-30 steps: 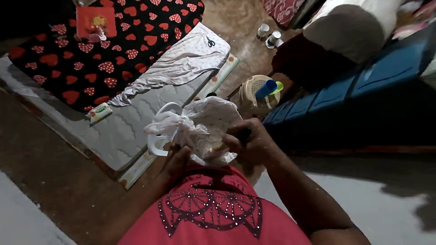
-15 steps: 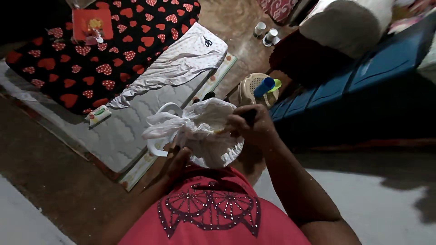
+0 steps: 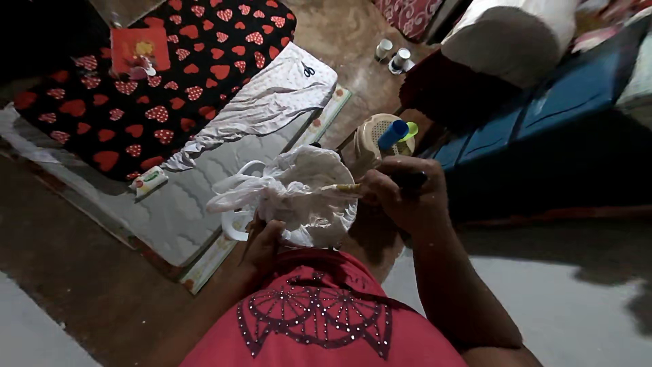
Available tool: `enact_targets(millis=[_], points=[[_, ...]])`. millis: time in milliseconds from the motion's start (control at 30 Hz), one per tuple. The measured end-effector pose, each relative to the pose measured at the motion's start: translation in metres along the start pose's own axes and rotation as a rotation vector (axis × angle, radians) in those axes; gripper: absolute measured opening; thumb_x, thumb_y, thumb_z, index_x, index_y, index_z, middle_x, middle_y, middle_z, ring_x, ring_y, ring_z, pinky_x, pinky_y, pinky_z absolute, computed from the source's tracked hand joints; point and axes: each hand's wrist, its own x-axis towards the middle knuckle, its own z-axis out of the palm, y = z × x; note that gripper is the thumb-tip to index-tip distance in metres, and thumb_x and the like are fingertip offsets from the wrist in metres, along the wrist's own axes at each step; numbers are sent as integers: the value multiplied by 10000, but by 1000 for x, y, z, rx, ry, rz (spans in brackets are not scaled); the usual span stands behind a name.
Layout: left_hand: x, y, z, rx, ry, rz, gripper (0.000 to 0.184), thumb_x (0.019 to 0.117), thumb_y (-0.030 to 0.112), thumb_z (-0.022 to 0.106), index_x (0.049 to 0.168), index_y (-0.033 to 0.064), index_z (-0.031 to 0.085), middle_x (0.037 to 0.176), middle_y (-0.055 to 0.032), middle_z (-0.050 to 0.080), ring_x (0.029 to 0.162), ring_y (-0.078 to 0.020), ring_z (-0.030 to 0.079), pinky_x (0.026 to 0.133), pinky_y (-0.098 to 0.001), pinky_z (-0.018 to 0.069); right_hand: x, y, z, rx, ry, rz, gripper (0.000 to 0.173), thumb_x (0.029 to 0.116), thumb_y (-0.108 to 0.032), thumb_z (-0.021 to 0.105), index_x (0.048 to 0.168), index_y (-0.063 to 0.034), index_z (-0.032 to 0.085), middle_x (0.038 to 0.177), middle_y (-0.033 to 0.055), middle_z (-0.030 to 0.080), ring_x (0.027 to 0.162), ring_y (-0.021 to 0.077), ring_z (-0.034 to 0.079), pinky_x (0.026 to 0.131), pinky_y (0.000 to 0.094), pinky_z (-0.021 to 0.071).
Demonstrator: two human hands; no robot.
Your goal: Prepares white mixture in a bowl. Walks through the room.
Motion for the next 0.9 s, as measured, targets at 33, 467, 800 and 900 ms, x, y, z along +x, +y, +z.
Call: enact_targets(millis=[33,467,800,900], points=[[1,0,-1,-13,-3,1,300,966,8,438,1253,88,465,908,0,686,781,-98,704,712,-297,627,-6,2,7,-7,25,-10,172,913,-123,651,766,-36,677,729,-10,654,598,9,595,539,192,535],[10,0,6,-71,66,103,393,956,-9,483,1328,91,406,952,-7,686,780,-135,719,687,-341,644,-30,12,45,-3,-28,-62,222,913,-135,655,732,-11,686,697,28,630,611,0,565,552,153,487],[11,2,4,-96,101,101,333,985,14,454,1311,77,422,920,-29,698,764,-150,725,692,-346,646,-33,24,50,-75,-1,-173,210,927,-151,642,810,-2,733,753,71,672,654,46,609,597,178,523],[10,5,6,-45,201,52,306,1014,13,437,1316,62,434,893,-28,697,732,-136,721,665,-323,642,-41,15,51,-71,-90,-229,206,931,-143,630,824,4,727,757,105,680,664,81,625,605,184,514]])
